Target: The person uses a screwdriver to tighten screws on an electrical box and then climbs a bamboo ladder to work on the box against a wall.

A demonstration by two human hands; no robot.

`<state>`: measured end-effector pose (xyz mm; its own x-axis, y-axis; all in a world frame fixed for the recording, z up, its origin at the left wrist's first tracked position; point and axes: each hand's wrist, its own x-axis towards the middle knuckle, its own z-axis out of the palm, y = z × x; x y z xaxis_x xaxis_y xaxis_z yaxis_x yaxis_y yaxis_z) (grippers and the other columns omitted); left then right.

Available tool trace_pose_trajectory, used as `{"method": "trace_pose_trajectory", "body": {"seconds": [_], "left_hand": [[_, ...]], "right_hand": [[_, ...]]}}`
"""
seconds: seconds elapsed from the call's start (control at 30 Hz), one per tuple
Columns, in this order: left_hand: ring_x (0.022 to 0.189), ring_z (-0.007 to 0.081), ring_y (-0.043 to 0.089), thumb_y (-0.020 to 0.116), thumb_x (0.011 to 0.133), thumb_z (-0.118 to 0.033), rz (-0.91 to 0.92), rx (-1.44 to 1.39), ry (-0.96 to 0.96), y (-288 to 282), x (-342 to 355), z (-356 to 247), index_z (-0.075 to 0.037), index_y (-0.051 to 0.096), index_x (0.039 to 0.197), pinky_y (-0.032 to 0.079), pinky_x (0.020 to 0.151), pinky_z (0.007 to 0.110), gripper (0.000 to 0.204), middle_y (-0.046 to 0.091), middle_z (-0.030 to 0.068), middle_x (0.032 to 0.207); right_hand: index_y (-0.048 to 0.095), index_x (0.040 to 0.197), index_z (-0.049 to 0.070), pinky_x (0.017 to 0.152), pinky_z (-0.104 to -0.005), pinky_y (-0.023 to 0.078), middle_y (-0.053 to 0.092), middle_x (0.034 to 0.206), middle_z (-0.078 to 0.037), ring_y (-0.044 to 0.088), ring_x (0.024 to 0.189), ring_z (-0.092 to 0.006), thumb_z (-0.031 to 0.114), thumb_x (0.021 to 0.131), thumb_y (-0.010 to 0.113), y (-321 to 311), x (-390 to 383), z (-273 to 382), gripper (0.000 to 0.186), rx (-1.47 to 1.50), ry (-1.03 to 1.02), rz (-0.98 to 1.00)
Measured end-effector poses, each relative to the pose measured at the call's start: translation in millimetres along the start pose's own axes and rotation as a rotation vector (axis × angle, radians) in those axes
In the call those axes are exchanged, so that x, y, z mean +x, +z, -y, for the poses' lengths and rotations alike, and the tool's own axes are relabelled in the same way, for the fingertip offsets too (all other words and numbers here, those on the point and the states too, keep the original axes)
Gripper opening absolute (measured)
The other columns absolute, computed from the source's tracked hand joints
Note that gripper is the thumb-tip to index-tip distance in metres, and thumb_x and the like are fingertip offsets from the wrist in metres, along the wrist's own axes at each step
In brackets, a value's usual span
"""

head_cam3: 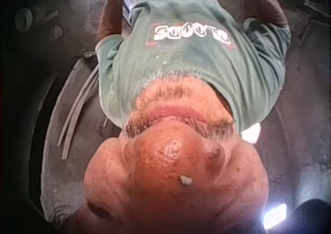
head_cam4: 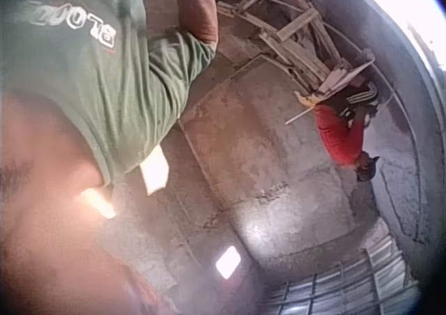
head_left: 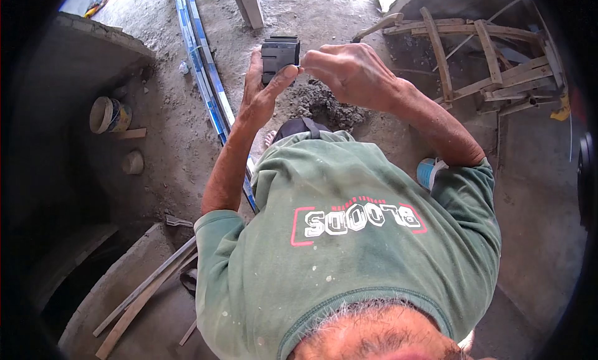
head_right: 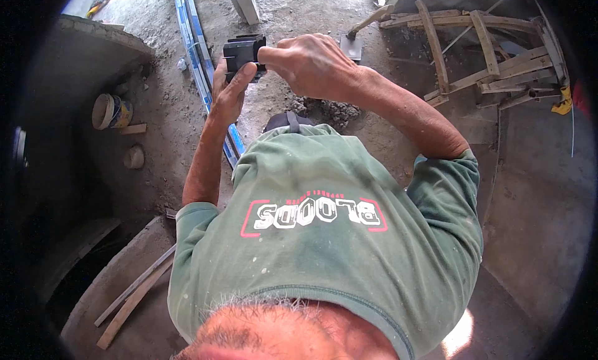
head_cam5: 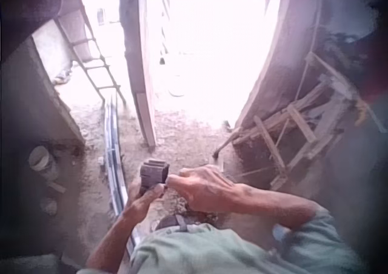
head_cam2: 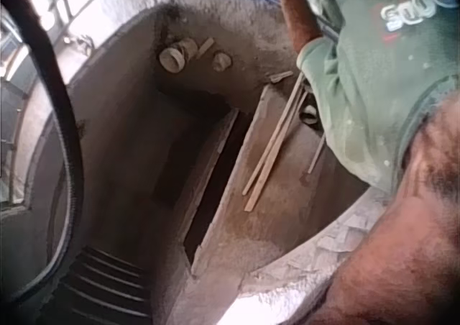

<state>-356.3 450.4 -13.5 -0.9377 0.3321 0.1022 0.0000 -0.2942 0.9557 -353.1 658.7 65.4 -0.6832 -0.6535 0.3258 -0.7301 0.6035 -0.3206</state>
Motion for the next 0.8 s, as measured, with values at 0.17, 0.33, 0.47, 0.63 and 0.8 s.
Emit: {"method": "trace_pose_trajectory", "body": {"seconds": [0.17, 0.33, 0.47, 0.63, 0.8], "left_hand": [[0.097, 0.0162, 0.060, 0.074, 0.087, -0.040, 0.004, 0.201, 0.064, 3, -3, -10, 0.001, 0.040, 0.129, 0.050, 0.085, 0.030, 0.068, 0.060, 0.0104, 0.106], [0.100, 0.0160, 0.058, 0.074, 0.088, -0.036, 0.042, 0.213, 0.069, 12, -3, -20, 0.002, 0.035, 0.134, 0.050, 0.084, 0.029, 0.072, 0.059, 0.0105, 0.107], [0.103, 0.0149, 0.057, 0.073, 0.088, -0.033, 0.067, 0.145, 0.060, 12, -4, -16, 0.002, 0.035, 0.136, 0.050, 0.086, 0.030, 0.071, 0.059, 0.0112, 0.110], [0.108, 0.0213, 0.062, 0.061, 0.097, -0.031, 0.068, -0.355, -0.027, 10, -6, 1, 0.003, 0.048, 0.131, 0.050, 0.094, 0.039, 0.050, 0.063, 0.0142, 0.115], [0.111, 0.0253, 0.064, 0.047, 0.103, -0.036, 0.117, -0.684, -0.109, 12, -4, -1, 0.003, 0.055, 0.128, 0.048, 0.101, 0.049, 0.046, 0.066, 0.0153, 0.120]], "right_hand": [[0.064, 0.088, 0.004, 0.054, -0.0371, 0.047, 0.064, 0.069, -0.010, 0.059, 0.056, -0.0267, 0.008, 0.086, 0.065, -11, 0, 5, 0.004, 0.332, 0.230, 0.096], [0.065, 0.082, 0.003, 0.058, -0.0377, 0.048, 0.062, 0.067, -0.013, 0.060, 0.059, -0.0287, 0.007, 0.081, 0.069, -8, -3, 6, 0.005, 0.789, 0.437, -0.017], [0.065, 0.084, 0.004, 0.060, -0.0391, 0.050, 0.064, 0.072, -0.012, 0.065, 0.066, -0.0311, 0.005, 0.080, 0.069, -4, -3, 6, 0.005, 0.299, 0.069, -0.204], [0.066, 0.094, 0.002, 0.062, -0.0356, 0.052, 0.067, 0.074, -0.011, 0.067, 0.070, -0.0229, 0.006, 0.086, 0.067, -25, -3, 9, 0.009, 0.331, 0.094, -0.122], [0.067, 0.099, -0.001, 0.059, -0.0270, 0.049, 0.066, 0.075, -0.007, 0.062, 0.067, -0.0096, 0.010, 0.094, 0.064, -15, 2, 12, 0.013, 0.609, 0.279, -0.041]]}}
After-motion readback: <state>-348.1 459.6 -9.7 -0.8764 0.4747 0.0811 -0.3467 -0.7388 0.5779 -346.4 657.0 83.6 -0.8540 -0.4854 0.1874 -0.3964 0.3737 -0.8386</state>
